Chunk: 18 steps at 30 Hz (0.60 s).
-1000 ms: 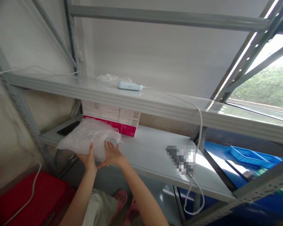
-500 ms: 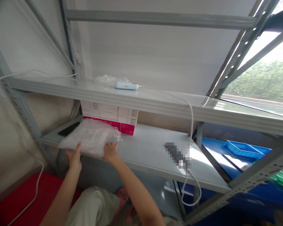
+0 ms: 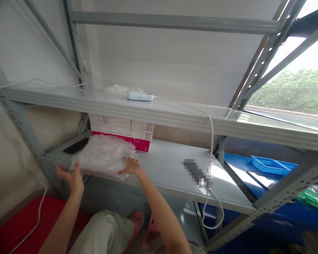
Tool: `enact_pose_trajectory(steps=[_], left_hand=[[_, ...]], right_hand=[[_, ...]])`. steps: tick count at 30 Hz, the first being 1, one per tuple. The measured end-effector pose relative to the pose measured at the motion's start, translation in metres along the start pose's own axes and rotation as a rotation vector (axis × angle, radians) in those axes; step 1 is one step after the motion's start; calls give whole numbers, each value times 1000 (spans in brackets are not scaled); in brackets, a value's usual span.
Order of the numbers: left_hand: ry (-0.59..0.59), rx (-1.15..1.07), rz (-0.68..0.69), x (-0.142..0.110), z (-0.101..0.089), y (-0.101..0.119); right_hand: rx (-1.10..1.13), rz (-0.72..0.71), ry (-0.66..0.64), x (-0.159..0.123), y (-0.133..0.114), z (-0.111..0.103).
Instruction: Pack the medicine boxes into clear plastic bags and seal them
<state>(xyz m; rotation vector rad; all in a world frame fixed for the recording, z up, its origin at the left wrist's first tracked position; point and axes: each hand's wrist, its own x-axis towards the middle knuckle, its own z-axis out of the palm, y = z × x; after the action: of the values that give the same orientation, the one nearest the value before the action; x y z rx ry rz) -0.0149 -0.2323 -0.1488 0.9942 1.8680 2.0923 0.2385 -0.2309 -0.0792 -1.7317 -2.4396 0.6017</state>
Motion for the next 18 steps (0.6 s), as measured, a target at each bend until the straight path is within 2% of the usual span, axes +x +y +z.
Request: enact_pose_trajectory(steps=[2, 4, 7, 9, 11, 15, 18], left_hand=[[-41, -6, 26, 10, -6, 7], [-181, 34, 55, 18, -8, 14], [-321, 165, 150, 22, -8, 19], [-301, 251, 190, 22, -7, 17], [-255, 299, 189, 23, -5, 13], [-231, 313, 231, 26, -7, 9], [-109, 301, 325, 17, -16, 24]], right_hand=[[202, -118, -98, -3, 15, -20], [373, -202, -116, -4, 29, -41], [451, -185, 36, 5, 42, -58], [329, -122, 204, 18, 42, -56], [94, -71, 317, 35, 39, -47], [-280, -41, 289, 68, 30, -25], [-392, 11, 299, 84, 26, -17]])
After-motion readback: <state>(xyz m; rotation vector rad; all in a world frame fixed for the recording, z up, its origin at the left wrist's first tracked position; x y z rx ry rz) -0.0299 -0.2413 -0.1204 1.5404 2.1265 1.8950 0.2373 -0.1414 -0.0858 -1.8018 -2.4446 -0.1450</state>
